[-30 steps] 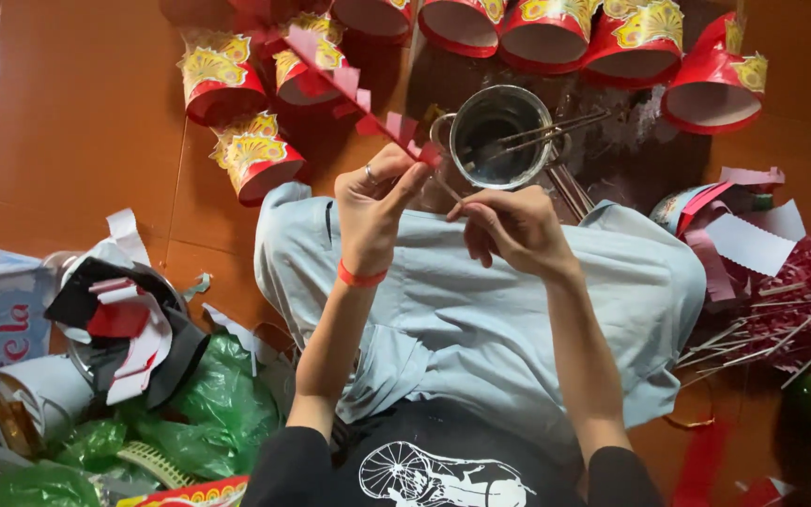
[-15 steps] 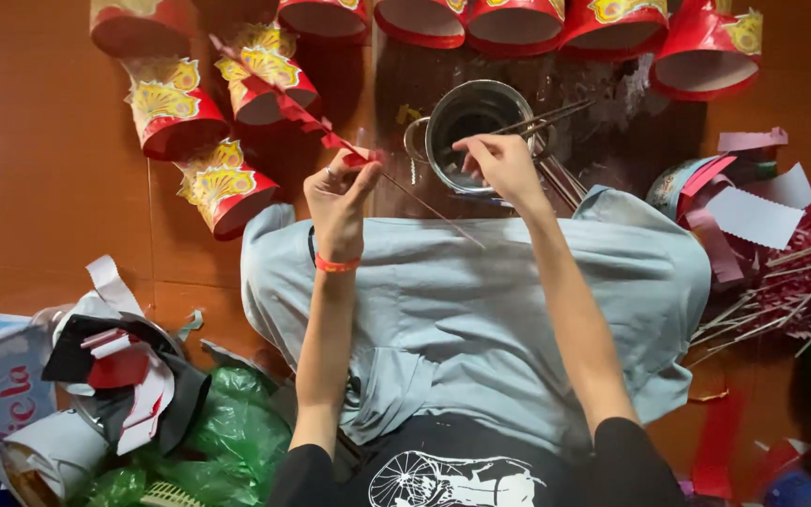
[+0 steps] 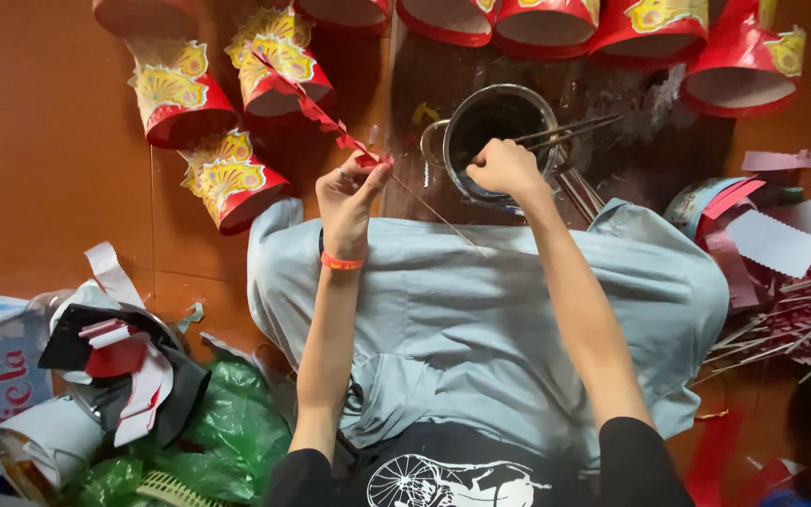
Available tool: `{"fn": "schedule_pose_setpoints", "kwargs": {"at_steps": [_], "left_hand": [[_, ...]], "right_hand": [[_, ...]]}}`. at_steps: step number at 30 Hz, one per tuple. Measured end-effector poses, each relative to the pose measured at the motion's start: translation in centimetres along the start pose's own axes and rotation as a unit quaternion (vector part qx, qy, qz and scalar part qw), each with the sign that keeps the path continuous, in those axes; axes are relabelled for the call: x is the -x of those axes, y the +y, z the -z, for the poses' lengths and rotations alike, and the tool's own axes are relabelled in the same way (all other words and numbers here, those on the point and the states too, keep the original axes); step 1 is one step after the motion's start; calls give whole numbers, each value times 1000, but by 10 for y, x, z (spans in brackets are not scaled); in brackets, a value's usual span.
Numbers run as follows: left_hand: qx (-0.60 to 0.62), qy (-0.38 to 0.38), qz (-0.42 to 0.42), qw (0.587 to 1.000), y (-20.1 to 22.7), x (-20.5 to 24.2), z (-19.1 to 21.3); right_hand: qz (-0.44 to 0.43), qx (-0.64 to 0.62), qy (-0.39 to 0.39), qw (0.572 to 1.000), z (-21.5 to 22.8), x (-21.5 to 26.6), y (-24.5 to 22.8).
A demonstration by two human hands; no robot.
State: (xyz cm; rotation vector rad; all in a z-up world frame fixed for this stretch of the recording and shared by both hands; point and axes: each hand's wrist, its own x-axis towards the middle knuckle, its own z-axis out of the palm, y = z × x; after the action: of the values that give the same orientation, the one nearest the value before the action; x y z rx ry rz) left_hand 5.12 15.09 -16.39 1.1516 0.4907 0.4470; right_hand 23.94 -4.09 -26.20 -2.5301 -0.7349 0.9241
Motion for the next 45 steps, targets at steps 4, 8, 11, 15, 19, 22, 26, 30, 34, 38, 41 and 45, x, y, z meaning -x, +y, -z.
{"fn": "schedule_pose_setpoints", "kwargs": {"at_steps": [4, 8, 11, 15, 19, 22, 26, 30, 34, 38, 41, 45], "left_hand": [[-9, -1, -10, 1000, -2, -2, -4], [-20, 2, -17, 1000, 2, 1, -10], [-8, -3, -19, 1000, 6, 3, -11], [-15, -1, -37, 999, 0, -3, -13], [0, 17, 9, 1000, -25, 2, -7], [-5, 17, -4, 1000, -30, -4, -8], [14, -13, -36, 999, -38, -11, -9], [36, -20, -26, 999, -24, -11, -7], [2, 5, 3, 1000, -17, -3, -3], [-30, 56, 31, 998, -10, 1, -6], [-30, 53, 15, 998, -2, 2, -13], [-5, 41, 17, 999, 8, 14, -21]], "right_hand": [[-23, -10, -1, 1000, 3, 1, 2], [-26, -12, 12, 1000, 0, 1, 1], [-16, 6, 17, 1000, -10, -2, 4], [1, 12, 16, 1000, -4, -2, -2], [12, 17, 0, 1000, -10, 1, 5], [24, 26, -14, 999, -7, -10, 7], [86, -15, -34, 996, -11, -19, 25], [89, -52, -82, 991, -12, -30, 41], [64, -82, 38, 994, 35, 33, -13], [175, -190, 165, 952, 89, 112, -90], [335, -190, 191, 903, 97, 148, -116], [366, -80, 235, 897, 98, 161, -139]]}}
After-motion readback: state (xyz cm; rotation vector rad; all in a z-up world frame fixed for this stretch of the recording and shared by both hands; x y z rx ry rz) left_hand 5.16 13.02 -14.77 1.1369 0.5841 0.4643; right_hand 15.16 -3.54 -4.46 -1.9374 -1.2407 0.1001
